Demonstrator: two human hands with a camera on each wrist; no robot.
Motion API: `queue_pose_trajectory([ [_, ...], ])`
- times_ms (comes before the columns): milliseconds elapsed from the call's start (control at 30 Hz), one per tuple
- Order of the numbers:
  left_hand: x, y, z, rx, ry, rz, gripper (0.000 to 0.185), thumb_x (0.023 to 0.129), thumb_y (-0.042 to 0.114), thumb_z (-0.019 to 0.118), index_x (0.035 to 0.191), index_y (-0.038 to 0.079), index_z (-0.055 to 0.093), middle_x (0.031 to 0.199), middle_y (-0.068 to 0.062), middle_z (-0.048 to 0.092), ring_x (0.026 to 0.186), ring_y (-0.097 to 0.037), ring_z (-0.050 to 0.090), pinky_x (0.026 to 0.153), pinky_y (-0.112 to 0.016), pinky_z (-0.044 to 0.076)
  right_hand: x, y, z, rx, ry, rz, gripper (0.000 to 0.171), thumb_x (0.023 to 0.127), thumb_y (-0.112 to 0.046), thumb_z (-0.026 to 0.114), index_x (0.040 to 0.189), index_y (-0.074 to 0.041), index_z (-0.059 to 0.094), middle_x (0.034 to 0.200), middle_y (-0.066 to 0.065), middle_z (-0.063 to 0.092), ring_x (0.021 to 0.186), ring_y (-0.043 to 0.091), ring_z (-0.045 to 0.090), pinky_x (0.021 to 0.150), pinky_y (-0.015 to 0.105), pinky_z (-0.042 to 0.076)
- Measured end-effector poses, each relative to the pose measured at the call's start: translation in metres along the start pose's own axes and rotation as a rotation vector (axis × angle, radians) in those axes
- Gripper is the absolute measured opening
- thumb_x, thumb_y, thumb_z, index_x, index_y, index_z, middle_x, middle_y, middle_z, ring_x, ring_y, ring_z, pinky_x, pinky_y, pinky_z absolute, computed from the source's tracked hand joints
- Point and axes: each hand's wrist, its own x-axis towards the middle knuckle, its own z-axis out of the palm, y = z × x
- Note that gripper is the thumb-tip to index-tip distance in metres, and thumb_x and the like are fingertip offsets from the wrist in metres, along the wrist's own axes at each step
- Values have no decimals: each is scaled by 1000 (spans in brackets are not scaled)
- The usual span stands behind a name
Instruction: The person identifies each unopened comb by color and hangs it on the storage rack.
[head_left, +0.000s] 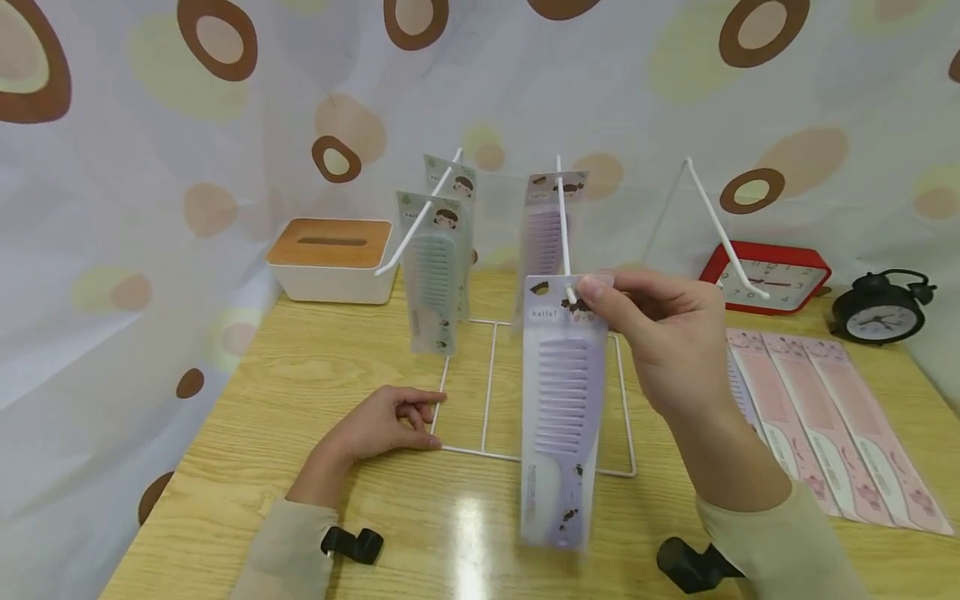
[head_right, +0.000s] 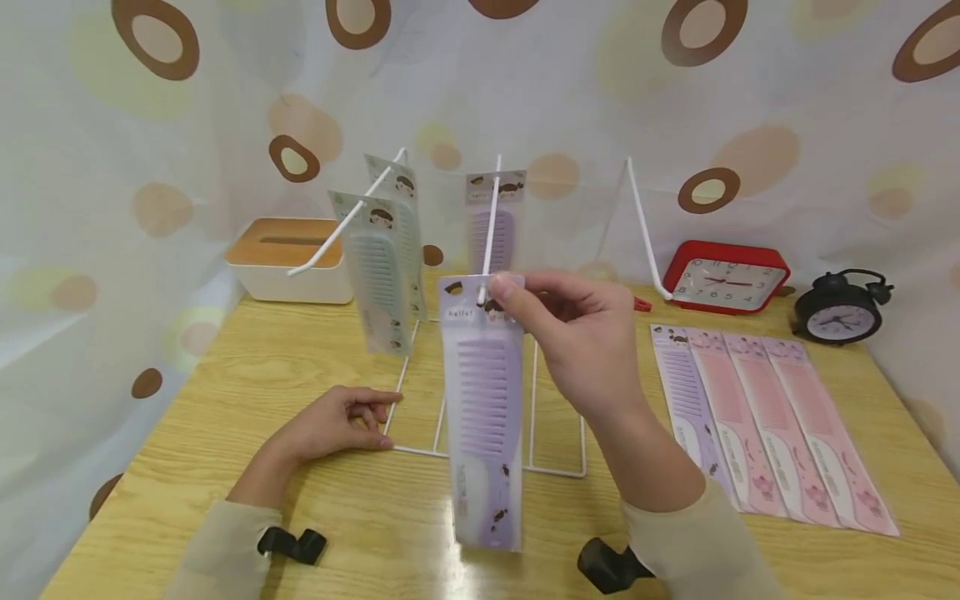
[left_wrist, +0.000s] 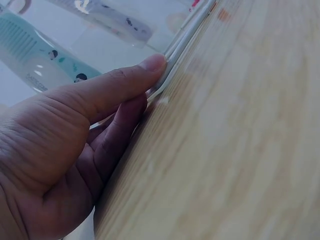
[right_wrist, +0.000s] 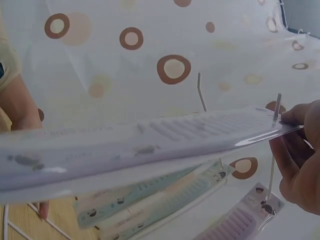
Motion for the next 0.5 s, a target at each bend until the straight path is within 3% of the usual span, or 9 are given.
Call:
queue_pose_trajectory([
  [200,4,-1,4,-13,-1,-4,66,79,17,86,139,8,59,102,-10,63,81,-17,66,79,-25,54,21,17,-7,-158,59,89,14,85,-16,80,93,-4,80,83,0,76,72,9,66,71,22,58],
  [500,1,0,1,-23,-7,10,68,79,17,86,140,6,58,101,-11,63,80,-16,66,78,-24,54,56,42,-10,-112,107,86,6,88,-12,77,92,-8,80,81,-4,75,74,8,65,72,20,56],
])
